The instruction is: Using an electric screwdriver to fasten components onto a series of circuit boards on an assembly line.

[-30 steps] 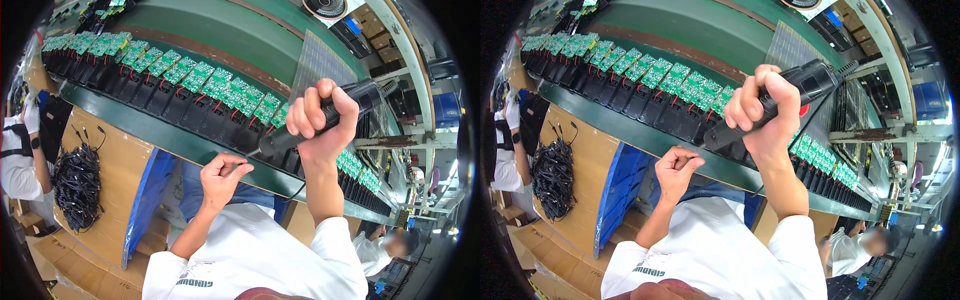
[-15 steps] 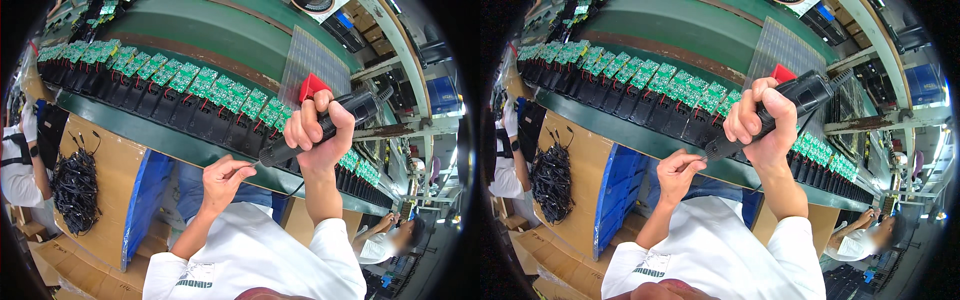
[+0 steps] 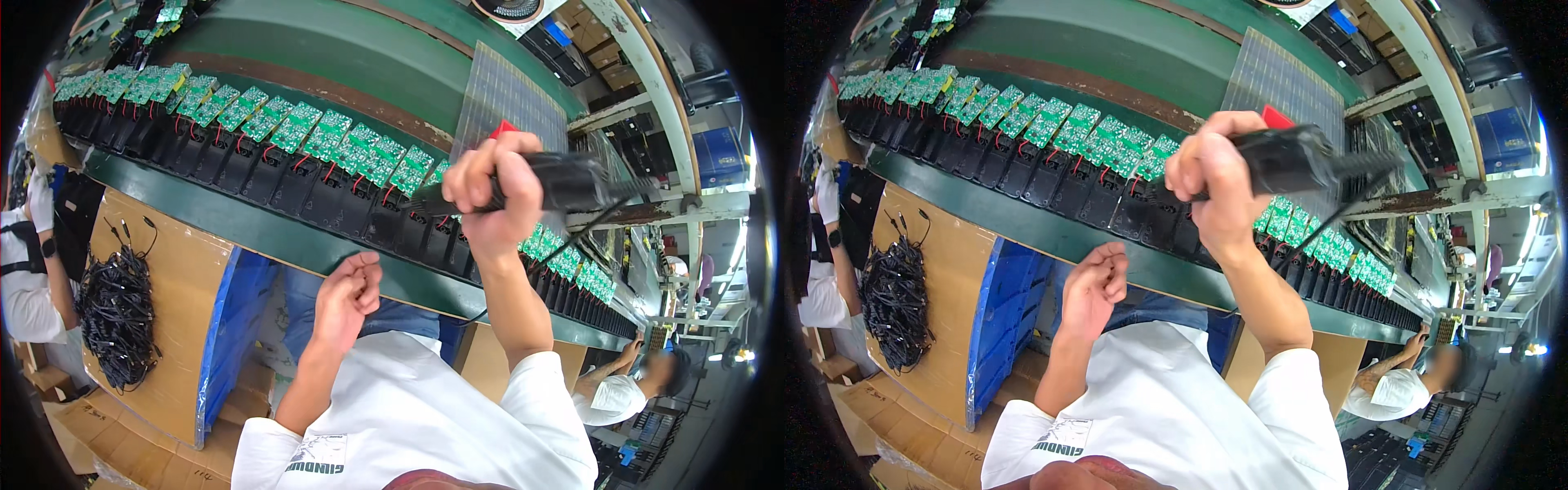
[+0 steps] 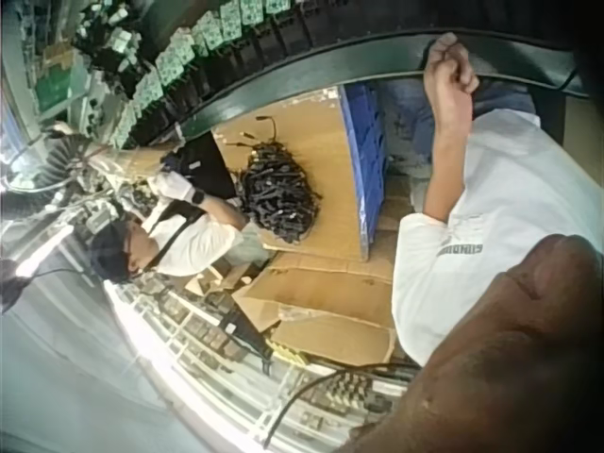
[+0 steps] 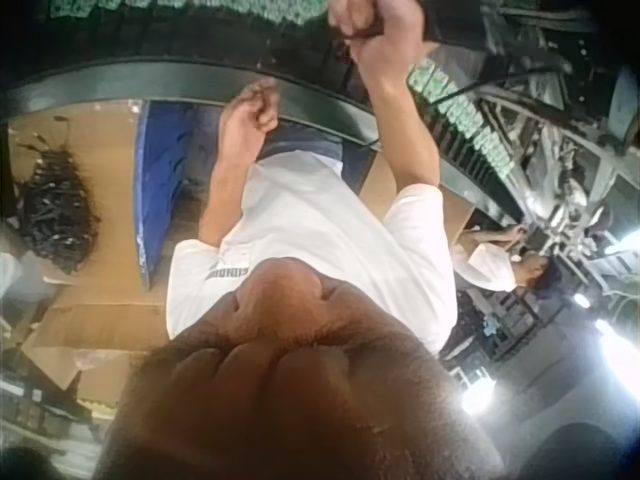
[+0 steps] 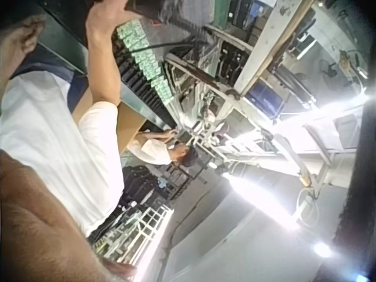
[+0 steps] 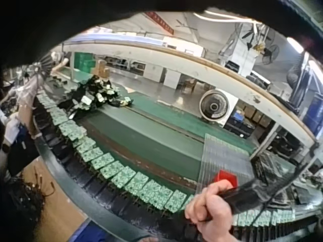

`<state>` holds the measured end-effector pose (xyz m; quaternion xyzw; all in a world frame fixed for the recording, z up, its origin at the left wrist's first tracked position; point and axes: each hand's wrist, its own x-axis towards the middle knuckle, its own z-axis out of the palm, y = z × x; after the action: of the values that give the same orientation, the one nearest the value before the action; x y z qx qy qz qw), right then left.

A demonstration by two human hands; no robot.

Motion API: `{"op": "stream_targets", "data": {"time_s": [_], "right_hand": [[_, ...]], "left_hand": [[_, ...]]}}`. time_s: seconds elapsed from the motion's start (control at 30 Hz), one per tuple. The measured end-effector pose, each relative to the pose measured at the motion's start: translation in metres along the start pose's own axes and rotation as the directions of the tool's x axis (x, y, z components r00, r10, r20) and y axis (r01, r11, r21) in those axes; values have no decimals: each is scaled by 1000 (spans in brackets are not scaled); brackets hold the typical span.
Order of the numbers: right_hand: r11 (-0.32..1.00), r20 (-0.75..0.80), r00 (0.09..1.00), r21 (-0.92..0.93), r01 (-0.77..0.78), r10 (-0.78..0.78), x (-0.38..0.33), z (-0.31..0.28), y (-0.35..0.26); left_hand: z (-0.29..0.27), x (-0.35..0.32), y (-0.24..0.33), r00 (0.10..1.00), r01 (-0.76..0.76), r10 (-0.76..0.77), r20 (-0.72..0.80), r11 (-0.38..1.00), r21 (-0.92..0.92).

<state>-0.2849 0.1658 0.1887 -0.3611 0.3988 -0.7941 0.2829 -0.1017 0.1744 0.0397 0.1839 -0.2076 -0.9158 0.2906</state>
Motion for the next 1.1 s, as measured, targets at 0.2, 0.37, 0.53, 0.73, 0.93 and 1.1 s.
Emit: {"op": "stream_targets", "data": {"time_s": [0.2,0.37,0.53,0.73,0.93,1.1], "right_hand": [[994,-61,998,-109,-25,19,7,-6,23],[983,-46,999,-183,-7,-2,10,-3,31],[991,40,998,-130,-37,43,4,-4,39],[989,137,989,-143,-34,54,2,-5,45],[963,70,997,-269,11,8,-1,-4,40],[991,-73,997,-127,-31,22,-8,-3,3]], "left_hand": [[12,-2,7,976,169,-197,-89,953,-252],[15,-1,-4,966,37,-111,-235,953,-301],[13,-3,-6,969,25,-114,-218,927,-375],[12,-4,-13,996,28,-40,-80,989,-143],[23,-3,-13,982,108,-115,-150,993,-56],[11,-8,-31,985,135,-126,-116,987,82]]}}
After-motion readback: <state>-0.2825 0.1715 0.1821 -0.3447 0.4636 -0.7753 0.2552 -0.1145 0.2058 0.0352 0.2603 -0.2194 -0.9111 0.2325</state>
